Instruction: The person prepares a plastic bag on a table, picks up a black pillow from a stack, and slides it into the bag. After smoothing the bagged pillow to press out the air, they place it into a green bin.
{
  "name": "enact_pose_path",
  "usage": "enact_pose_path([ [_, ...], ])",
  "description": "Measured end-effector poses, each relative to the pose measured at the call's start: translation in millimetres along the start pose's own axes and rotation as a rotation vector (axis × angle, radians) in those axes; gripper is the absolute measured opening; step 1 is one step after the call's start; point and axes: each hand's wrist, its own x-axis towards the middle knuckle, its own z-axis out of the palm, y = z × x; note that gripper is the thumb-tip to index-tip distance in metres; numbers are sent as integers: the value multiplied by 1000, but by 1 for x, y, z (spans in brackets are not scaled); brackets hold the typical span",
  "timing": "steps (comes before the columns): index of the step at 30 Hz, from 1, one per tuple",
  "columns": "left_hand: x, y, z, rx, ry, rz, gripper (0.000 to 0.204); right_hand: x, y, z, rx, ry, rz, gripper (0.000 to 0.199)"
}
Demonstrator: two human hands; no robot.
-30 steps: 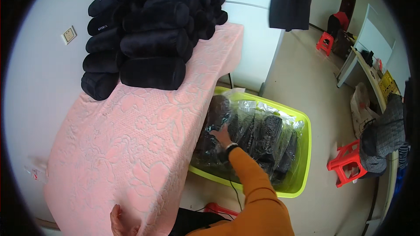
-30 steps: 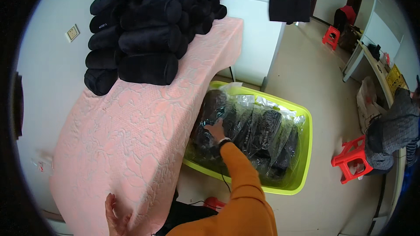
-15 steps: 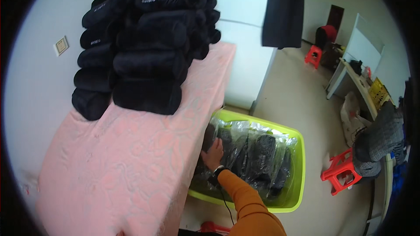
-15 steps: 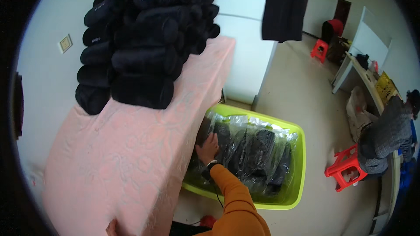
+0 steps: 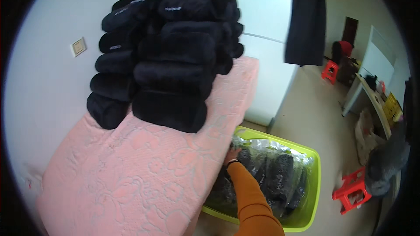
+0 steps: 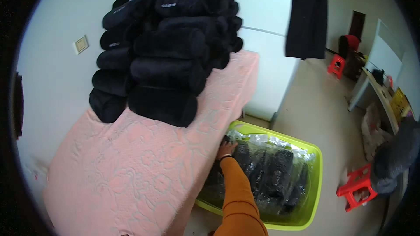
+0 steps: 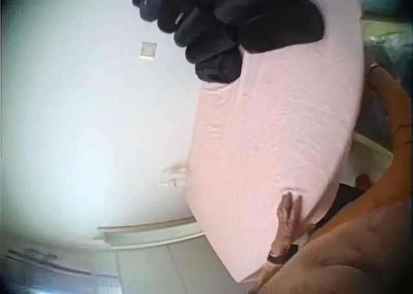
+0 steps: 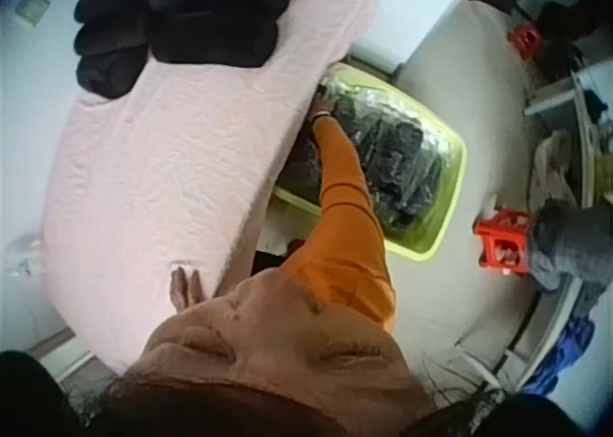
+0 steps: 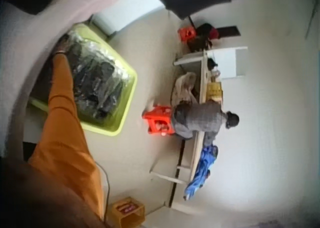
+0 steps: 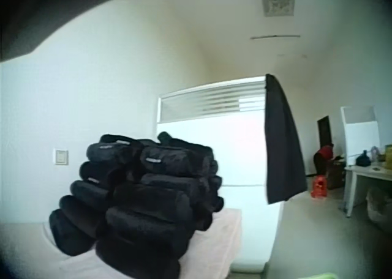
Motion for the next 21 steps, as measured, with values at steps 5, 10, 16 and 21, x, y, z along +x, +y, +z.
enact_pose_path([
  [5, 5, -47, -20, -143, -65, 62, 64, 173, 85, 215, -1224, 920, 377, 80],
  [10, 16, -13, -21, -65, -119, 57, 67, 163, 55, 255, -1121, 916, 317, 87],
  [16, 14, 5, -16, -53, -114, -13, 68, 1, -2, 57, 93, 74, -113, 87],
  [21, 14, -9, -12, -66, 15, 170, 62, -113, 32, -11, 376, 445, -21, 51],
])
